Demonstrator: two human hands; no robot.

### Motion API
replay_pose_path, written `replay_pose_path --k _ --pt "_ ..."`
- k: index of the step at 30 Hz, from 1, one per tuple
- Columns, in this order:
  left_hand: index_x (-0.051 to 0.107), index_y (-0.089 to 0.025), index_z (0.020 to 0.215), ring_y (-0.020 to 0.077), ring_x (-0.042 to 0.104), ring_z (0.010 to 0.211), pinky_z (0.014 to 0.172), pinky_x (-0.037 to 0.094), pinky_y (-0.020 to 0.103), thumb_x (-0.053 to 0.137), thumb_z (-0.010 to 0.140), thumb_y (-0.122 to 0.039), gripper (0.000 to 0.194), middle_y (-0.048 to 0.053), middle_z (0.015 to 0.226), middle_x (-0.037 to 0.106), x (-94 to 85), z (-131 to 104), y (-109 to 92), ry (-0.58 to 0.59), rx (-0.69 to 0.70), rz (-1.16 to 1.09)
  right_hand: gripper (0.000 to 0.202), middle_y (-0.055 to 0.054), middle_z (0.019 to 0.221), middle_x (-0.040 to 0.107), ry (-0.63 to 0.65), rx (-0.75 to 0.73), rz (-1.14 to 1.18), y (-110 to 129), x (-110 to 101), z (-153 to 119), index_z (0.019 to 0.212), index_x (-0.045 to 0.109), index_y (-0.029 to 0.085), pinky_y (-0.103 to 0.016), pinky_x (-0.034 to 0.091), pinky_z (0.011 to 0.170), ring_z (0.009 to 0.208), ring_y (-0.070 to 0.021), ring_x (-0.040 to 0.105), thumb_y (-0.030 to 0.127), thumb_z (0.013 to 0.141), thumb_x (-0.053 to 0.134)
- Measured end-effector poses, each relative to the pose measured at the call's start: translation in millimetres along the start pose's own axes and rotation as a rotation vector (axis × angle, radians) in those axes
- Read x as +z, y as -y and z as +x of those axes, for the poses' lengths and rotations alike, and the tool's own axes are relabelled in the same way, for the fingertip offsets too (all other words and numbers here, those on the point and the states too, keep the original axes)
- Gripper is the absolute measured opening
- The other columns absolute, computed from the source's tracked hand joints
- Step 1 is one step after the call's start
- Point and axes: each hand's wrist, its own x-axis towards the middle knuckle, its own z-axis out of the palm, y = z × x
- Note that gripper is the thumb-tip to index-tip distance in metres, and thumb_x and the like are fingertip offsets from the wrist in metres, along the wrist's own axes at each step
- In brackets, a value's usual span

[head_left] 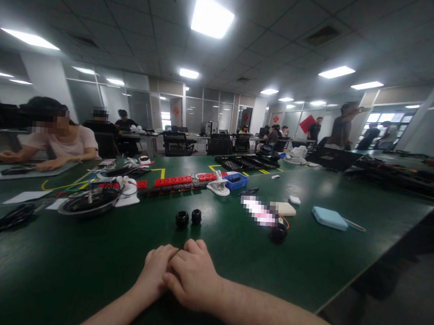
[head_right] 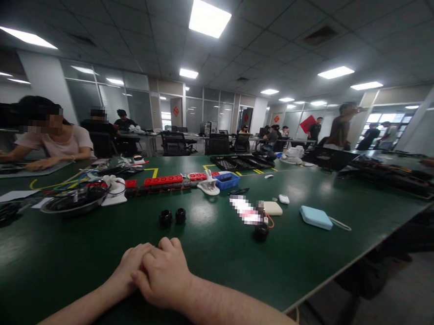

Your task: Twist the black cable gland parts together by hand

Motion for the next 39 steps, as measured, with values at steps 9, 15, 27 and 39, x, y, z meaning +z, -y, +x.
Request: replay_pose_path --k 9,15,27,39 --pt "0.058 -0.021 0.086 0.0189 0.051 0.089 0.08 0.032 0.031 0.047 0.07 -0.023 0.02 0.002 0.092 0.06 0.1 -1 3 -0.034 -0.007 -0.007 0.018 0.0 0.073 0.06 -0.038 0.033 -0.035 -3 1 -3 0.072 0.051 0.018 -0.03 0.023 0.066 0.071 -0.0145 0.039 0.033 0.08 0.046" --pt "0.057 -0.02 0.088 0.0193 0.051 0.089 0.079 0.033 0.03 0.047 0.067 -0.023 0.024 0.002 0.091 0.059 -1.4 -2 3 -0.065 0.003 -0.055 0.017 0.001 0.071 0.059 -0.052 0.078 -0.042 -7 0 -4 0.071 0.05 0.018 -0.03 0.023 0.066 0.07 -0.0142 0.039 0.032 0.08 0.045" --pt "0.057 -0.02 0.083 0.021 0.051 0.09 0.08 0.035 0.031 0.051 0.068 -0.033 0.021 0.003 0.09 0.059 -9.9 -7 -7 -0.043 -0.07 -0.062 0.019 0.0 0.069 0.056 -0.002 0.192 -0.011 -13 -1 -3 0.07 0.051 0.018 -0.028 0.024 0.064 0.072 -0.0146 0.04 0.032 0.081 0.046" --pt "0.058 -0.02 0.08 0.0211 0.053 0.086 0.078 0.037 0.033 0.052 0.067 -0.044 0.028 0.002 0.085 0.059 -11.7 -9 -9 -0.051 -0.048 -0.107 0.025 -0.001 0.069 0.055 -0.013 0.28 -0.012 -24 -1 0 0.07 0.053 0.017 -0.028 0.027 0.066 0.074 -0.015 0.042 0.033 0.084 0.042"
